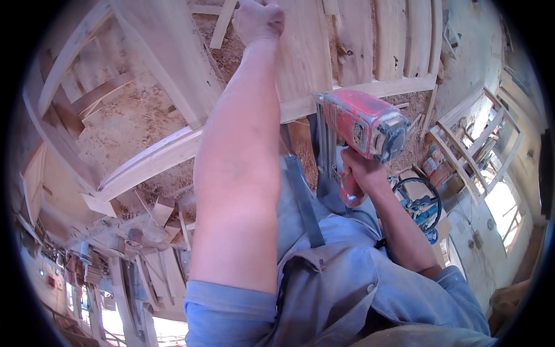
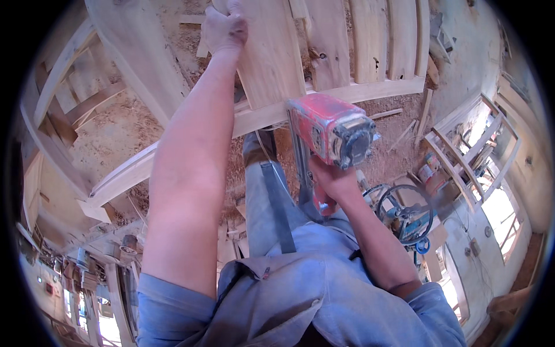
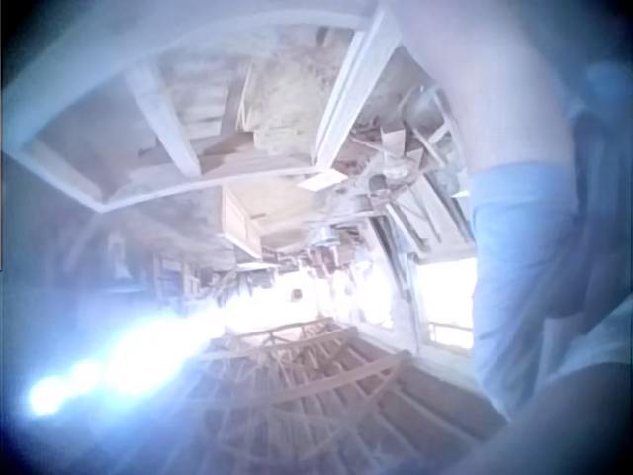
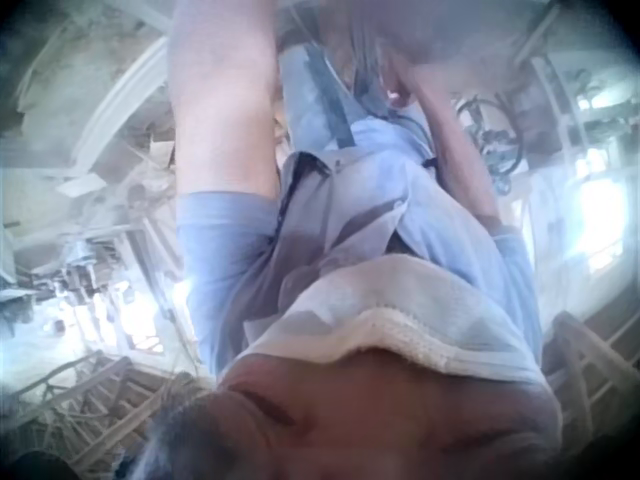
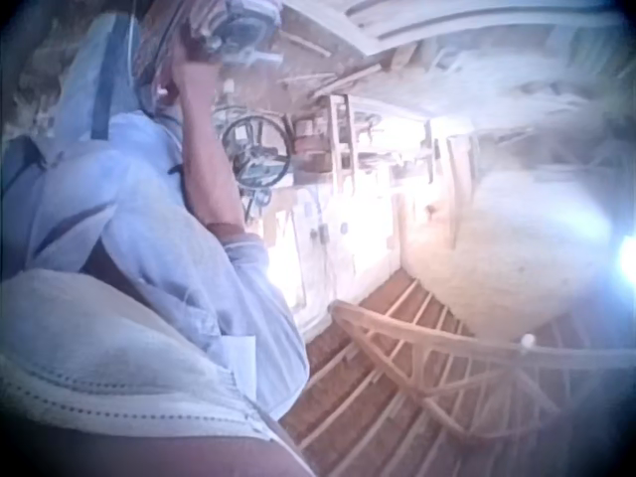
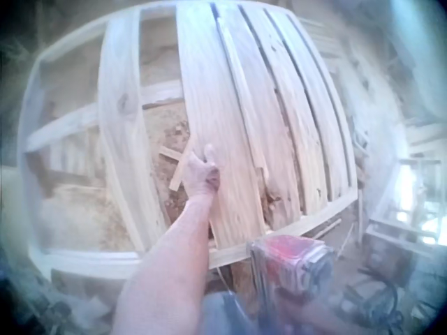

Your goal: The person uses a pneumatic nail gun to attach wooden planks to a rectangular wooden frame. They position each plank, secure it with nails, and occasionally adjust the pieces to ensure alignment. The process involves repetitive handling of planks and tool operation to build up the structure.

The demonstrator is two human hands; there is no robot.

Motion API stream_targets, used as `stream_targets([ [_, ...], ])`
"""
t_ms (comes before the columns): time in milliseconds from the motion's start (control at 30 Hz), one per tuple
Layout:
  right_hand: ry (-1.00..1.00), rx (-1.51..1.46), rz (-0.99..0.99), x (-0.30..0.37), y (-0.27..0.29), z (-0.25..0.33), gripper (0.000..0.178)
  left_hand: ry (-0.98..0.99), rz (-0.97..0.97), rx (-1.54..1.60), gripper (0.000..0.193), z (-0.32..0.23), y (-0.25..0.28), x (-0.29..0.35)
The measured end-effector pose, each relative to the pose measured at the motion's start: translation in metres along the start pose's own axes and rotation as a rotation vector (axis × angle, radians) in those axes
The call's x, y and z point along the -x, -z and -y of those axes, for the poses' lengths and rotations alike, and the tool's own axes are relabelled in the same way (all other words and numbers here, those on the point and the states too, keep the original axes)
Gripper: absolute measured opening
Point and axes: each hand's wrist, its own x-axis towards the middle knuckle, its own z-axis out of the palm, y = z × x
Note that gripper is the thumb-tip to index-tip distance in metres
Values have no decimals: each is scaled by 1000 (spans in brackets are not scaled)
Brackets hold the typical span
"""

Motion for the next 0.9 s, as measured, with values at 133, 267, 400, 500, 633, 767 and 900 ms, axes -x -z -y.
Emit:
stream_targets([
  [133, 109, -83, -123, -7, -11, 8, 16, 10, -27, 17, 65, -4, 1, 3],
  [267, 154, 75, -127, -13, 0, 19, 9, 30, -6, 27, 63, -4, 3, 3],
  [400, 168, 124, -89, -17, 11, 28, 8, 6, -12, 93, 61, -3, 2, 1],
  [500, 164, 155, -68, -18, 19, 33, 16, -9, -2, 87, 61, -3, 0, 1],
  [633, 101, 259, 33, -23, 39, 60, 41, -17, 3, 113, 62, 1, -3, 0],
  [767, 279, 504, 105, -32, 43, 83, 52, 10, 3, 109, 64, -3, 2, 1],
  [900, 272, 901, 269, -44, 56, 87, 55, 3, 10, 136, 64, -8, 3, 3],
])
